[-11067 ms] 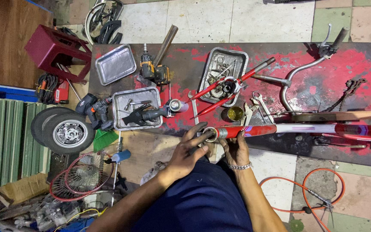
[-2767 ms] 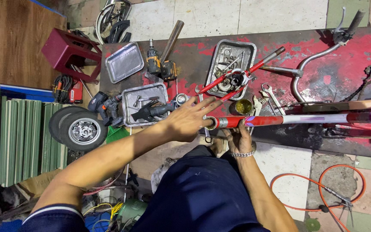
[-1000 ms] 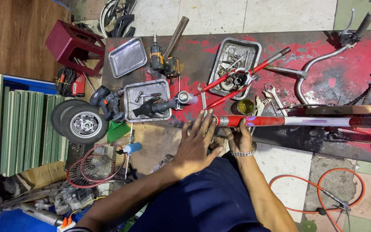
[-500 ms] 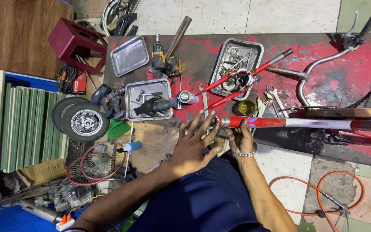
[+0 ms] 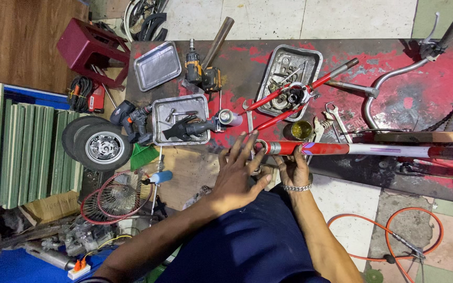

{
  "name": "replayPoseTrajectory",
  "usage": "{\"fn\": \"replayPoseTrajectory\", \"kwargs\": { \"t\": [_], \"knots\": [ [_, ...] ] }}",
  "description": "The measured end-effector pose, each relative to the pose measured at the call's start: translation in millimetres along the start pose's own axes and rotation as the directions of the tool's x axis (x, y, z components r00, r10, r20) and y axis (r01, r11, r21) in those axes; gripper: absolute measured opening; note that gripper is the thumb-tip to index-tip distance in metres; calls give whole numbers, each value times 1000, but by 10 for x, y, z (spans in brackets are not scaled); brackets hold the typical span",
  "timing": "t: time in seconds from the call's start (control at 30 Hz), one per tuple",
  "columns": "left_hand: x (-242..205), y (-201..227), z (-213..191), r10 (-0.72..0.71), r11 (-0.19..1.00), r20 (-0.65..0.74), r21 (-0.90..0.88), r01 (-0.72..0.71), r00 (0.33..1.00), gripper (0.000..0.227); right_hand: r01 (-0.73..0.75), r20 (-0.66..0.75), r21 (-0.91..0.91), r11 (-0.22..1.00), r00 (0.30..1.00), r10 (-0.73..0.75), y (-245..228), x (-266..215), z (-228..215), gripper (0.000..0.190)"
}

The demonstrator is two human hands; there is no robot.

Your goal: The person applies grease to the interior of a bicycle head tube, then wipes and fits a headset bearing and fork into the frame.

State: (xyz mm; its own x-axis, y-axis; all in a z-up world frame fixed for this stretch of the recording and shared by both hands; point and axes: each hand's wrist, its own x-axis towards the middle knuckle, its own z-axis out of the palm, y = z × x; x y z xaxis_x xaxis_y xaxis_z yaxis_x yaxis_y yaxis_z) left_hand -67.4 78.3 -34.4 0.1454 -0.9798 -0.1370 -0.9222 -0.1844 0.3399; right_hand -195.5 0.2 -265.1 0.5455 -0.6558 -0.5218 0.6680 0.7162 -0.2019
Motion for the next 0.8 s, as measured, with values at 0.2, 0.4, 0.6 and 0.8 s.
{"fn": "replayPoseTrajectory", "kwargs": {
  "t": [0.2, 0.4, 0.6, 0.8],
  "knots": [
    [-115, -55, -96, 70, 994, 42, 84, -73, 997, 63, -9, -5, 6, 1000, 1000, 9, 16, 24, -12, 50],
    [-105, -358, 19, 138, 877, 72, 454, -156, 988, 76, 5, 5, 29, 1000, 1000, -5, 39, 55, -71, 48],
    [-329, -611, -92, 245, 840, 148, 460, -286, 958, 78, 0, -1, 17, 1000, 1000, 0, 30, 67, -46, 50],
    [-240, -503, -60, 173, 938, 20, 300, -171, 985, 71, 5, -20, 20, 1000, 1000, -5, 42, 73, -126, 47]
  ]
}}
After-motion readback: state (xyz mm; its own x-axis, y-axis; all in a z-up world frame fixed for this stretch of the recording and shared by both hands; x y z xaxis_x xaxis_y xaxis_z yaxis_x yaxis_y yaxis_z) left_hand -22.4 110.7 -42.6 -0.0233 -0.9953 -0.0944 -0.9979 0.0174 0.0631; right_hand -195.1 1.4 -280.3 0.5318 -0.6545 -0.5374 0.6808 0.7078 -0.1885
